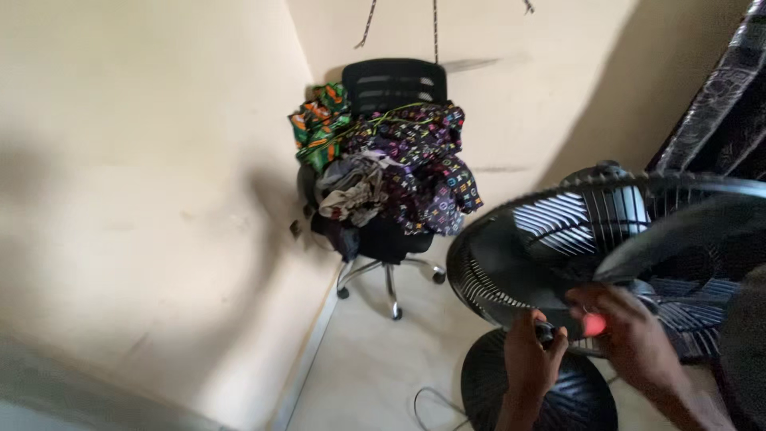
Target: The person uses a screwdriver to remove the front grill of a standing electric fan, then reattaches it. The task involves unscrewing the central nut, detaching the grill, and screwing it back on.
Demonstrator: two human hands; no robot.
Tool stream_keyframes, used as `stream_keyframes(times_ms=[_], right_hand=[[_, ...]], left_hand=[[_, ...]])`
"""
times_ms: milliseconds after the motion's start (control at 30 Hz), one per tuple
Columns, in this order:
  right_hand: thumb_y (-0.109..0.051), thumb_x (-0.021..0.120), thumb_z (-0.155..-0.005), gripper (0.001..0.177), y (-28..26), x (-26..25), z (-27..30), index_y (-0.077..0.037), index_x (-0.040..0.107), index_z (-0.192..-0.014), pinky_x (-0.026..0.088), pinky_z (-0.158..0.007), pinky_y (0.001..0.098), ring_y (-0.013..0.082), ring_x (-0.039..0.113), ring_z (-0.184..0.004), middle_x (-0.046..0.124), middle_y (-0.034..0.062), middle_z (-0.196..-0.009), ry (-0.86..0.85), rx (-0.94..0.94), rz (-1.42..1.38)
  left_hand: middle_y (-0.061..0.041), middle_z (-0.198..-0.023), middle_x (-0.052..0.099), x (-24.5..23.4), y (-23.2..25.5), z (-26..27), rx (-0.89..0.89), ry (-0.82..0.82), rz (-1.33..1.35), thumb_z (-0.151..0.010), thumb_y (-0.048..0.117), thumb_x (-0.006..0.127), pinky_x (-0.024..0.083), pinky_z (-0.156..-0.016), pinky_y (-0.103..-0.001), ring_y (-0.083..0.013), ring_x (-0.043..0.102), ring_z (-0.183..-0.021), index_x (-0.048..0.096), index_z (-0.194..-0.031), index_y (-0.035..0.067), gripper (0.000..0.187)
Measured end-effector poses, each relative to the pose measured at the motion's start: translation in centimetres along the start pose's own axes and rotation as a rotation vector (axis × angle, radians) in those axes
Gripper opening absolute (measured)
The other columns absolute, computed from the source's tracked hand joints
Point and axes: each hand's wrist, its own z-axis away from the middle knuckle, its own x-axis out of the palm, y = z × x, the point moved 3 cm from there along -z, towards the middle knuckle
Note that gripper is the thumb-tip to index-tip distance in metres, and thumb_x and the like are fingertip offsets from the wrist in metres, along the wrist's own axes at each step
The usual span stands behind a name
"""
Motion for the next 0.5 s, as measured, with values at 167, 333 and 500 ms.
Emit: stream_keyframes(times_ms=[167, 333, 500], right_hand=[[-0.021, 0.081, -0.07, 0.062, 0.8, 6.0, 0.6, -0.023, 0.066, -0.13, 0.027, -0.114, 0.0526, 0.0232, 0.039, -0.142, 0.052, -0.0021, -0.152, 0.102, -0.28, 0.184], [-0.039, 0.072, -0.064, 0.072, 4.0, 8.3, 0.9, -0.028, 0.063, -0.134, 0.026, -0.12, 0.0543, 0.0185, 0.037, -0.149, 0.048, -0.0085, -0.154, 0.261, -0.572, 0.324], [-0.031, 0.081, -0.068, 0.07, 5.7, 6.8, 0.6, -0.029, 0.064, -0.135, 0.026, -0.116, 0.0602, 0.0235, 0.04, -0.141, 0.05, -0.0024, -0.153, 0.231, -0.608, 0.473]], left_hand=[[-0.015, -0.105, 0.068, 3.0, -2.6, -1.7, 0.238, 0.116, 0.211, -0.105, 0.033, 0.062, 0.054, -0.08, -0.041, -0.0287, 0.067, -0.096, 0.059, -0.122, 0.003, 0.034], [-0.004, -0.11, 0.069, 7.5, -5.9, -3.6, -0.12, -0.076, 1.013, -0.102, 0.033, 0.052, 0.056, -0.084, -0.032, -0.0142, 0.069, -0.097, 0.063, -0.123, 0.012, 0.032], [-0.007, -0.092, 0.057, 8.7, -6.6, -4.5, 0.227, -0.086, 1.306, -0.115, 0.028, 0.059, 0.047, -0.058, -0.034, -0.0137, 0.053, -0.072, 0.058, -0.108, -0.004, 0.032]])
